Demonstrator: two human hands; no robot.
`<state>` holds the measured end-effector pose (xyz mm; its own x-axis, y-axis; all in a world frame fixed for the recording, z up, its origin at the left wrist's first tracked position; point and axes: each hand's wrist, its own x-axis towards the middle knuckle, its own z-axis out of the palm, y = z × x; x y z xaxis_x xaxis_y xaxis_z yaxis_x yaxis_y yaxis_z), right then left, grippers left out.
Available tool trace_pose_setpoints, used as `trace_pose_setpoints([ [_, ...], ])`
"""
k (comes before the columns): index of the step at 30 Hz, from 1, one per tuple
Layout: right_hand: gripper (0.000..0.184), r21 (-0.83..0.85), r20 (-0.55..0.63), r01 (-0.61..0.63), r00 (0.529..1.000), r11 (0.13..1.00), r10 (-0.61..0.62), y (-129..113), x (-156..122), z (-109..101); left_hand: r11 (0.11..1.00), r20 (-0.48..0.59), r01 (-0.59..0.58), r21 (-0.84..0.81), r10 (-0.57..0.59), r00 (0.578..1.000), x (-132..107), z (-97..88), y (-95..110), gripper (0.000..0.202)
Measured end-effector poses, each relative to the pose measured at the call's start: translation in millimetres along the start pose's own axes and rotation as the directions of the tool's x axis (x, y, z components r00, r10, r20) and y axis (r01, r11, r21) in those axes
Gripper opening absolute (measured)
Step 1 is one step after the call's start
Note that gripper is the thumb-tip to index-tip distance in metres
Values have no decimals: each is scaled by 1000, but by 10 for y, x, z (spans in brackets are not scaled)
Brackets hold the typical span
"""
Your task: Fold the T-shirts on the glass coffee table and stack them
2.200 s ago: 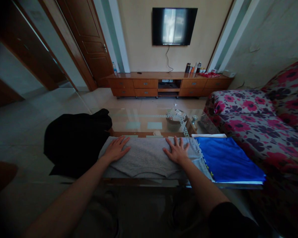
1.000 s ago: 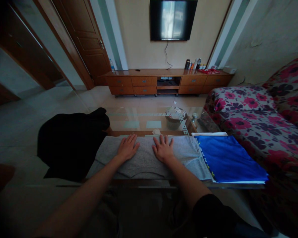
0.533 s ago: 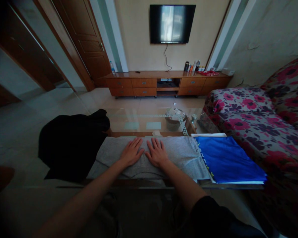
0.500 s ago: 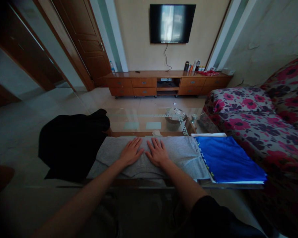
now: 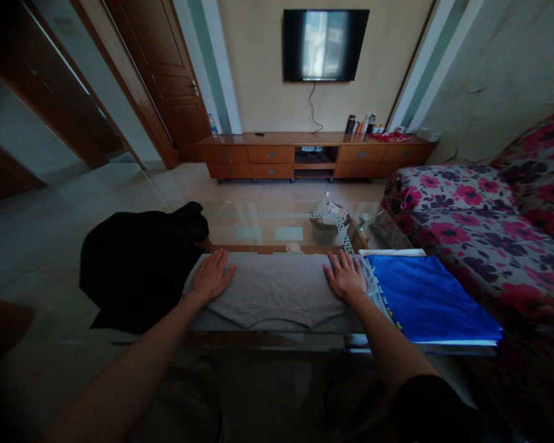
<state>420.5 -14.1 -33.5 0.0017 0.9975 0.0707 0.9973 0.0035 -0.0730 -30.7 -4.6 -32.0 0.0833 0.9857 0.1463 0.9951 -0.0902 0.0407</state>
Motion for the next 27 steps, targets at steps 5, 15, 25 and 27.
trace_pose_setpoints([
  [5,79,-38,-19,-81,997,996,81,146,15,36,995,-57,87,49,-84,995,11,32,-139,81],
  [15,83,-5,11,-55,998,998,55,203,-2,11,1000,-46,22,7,-22,999,-28,-27,-244,75],
  [25,70,-10,-32,-87,996,996,86,543,-126,16,998,-1,-60,11,60,998,-167,-100,-399,66],
  [27,70,-23,-27,-91,996,996,90,549,-120,16,998,-24,-62,7,62,998,-166,-96,-407,66],
])
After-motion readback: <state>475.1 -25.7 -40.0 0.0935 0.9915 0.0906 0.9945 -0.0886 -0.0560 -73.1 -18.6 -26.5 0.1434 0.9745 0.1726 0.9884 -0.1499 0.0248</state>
